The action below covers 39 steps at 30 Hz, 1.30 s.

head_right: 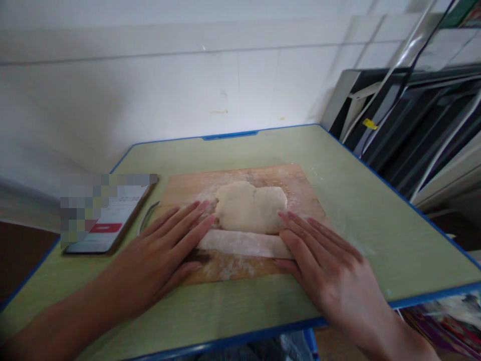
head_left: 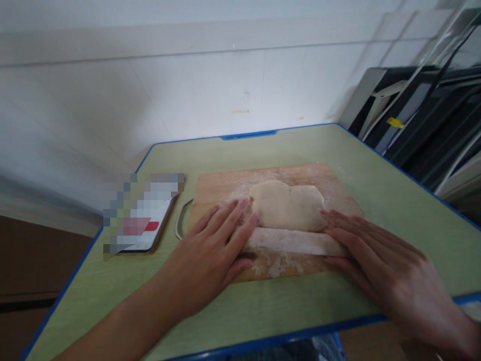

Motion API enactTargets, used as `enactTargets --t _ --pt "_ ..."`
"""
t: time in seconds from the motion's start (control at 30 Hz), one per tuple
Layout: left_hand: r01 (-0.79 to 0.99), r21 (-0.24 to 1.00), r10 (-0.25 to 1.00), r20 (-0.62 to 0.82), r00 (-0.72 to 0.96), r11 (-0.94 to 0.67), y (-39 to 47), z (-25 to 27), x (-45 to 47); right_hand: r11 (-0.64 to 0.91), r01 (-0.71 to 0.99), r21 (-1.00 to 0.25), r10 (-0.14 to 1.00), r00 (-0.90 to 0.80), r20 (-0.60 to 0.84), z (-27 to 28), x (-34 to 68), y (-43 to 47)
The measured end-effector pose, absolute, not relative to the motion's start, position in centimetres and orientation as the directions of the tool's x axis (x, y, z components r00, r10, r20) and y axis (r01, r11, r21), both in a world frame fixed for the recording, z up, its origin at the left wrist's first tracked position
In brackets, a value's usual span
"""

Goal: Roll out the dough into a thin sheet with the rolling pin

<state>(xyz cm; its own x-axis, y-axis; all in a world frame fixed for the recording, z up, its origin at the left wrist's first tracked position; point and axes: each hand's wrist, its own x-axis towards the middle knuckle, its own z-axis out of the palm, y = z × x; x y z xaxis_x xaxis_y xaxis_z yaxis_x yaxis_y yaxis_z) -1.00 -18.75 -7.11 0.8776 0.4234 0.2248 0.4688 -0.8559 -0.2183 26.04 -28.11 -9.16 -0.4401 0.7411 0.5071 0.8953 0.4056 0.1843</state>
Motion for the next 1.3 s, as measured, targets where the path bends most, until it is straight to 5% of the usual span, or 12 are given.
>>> enactTargets --t 0.17,0.63,1.3 --pt "0.497 -0.228 0.466 0.178 0.867 -0.837 -17.7 -6.6 1.3 0.260 0.930 0.258 0.738 -0.364 0.568 -8.8 26.6 -28.3" --pt "0.554 -0.058 0.534 0.199 0.822 -0.831 -11.2 -5.3 9.4 0.232 0.972 -0.029 0.863 -0.192 0.468 -9.4 26.4 -27.7" --pt "0.579 0.223 0.586 -0.043 0.810 -0.784 -6.4 -4.7 15.1 0.188 0.953 -0.237 0.957 -0.123 0.263 -11.5 29.4 -28.4"
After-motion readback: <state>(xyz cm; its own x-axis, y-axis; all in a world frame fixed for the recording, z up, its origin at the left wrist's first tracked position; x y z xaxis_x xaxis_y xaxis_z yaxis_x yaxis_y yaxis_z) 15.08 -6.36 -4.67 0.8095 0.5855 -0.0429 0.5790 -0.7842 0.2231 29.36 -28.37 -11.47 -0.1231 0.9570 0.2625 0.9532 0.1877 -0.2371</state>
